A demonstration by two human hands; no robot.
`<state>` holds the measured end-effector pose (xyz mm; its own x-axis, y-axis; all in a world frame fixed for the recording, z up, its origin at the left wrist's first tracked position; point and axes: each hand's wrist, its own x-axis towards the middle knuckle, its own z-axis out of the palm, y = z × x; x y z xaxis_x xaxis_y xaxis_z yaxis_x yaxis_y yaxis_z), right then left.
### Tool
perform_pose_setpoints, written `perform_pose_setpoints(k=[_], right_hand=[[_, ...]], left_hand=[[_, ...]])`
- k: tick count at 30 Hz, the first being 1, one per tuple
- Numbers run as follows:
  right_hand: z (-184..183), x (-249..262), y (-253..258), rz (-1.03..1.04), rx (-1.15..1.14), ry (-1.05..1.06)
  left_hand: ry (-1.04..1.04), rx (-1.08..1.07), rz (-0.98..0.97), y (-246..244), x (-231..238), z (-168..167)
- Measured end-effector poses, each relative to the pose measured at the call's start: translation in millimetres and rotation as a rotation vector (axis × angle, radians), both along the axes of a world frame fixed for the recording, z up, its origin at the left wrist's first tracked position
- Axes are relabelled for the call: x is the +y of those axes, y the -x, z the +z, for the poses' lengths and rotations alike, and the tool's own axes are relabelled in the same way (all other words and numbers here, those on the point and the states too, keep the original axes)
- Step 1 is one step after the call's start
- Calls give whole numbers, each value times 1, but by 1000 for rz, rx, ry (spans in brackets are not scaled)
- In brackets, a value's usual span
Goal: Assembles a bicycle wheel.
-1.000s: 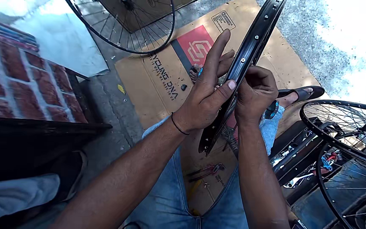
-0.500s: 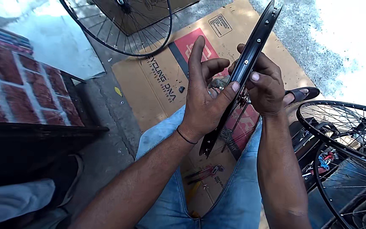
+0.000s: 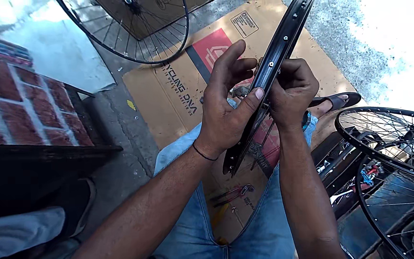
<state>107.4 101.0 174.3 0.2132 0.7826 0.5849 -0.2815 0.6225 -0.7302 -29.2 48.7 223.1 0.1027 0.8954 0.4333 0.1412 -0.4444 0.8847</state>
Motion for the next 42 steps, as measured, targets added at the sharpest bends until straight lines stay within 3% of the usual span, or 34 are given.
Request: perform_pose_setpoints(k=[3,8,15,19,23,28,32,36,40,42], right_hand=[[2,1,-20,97,-251,-63],[-1,3,-16,-386,-541,-146],[-16,-27,-26,-403,-255,147],[-36,-75,-55,-440,-116,325],[-67,-119,-71,-513,-71,490],[-99,-164,-65,-542,-45,703],[-126,-199,-48,-515,-171,818],[-149,-232,-43,-562,-654,926],[-158,-238,-57,-322,-934,1138],[-162,-237,-66,-195,-1030,1120]], left_hand=[[13,16,59,5,-4,-1],[-18,166,165,-6,-8,8],[64,445,186,11,-38,25],[104,626,175,39,-114,-13],[402,941,169,69,-186,-69],[482,850,221,64,-191,-65],[448,788,258,52,-175,-56],[442,771,247,50,-178,-57],[449,768,232,54,-186,-62],[450,752,230,54,-188,-62]])
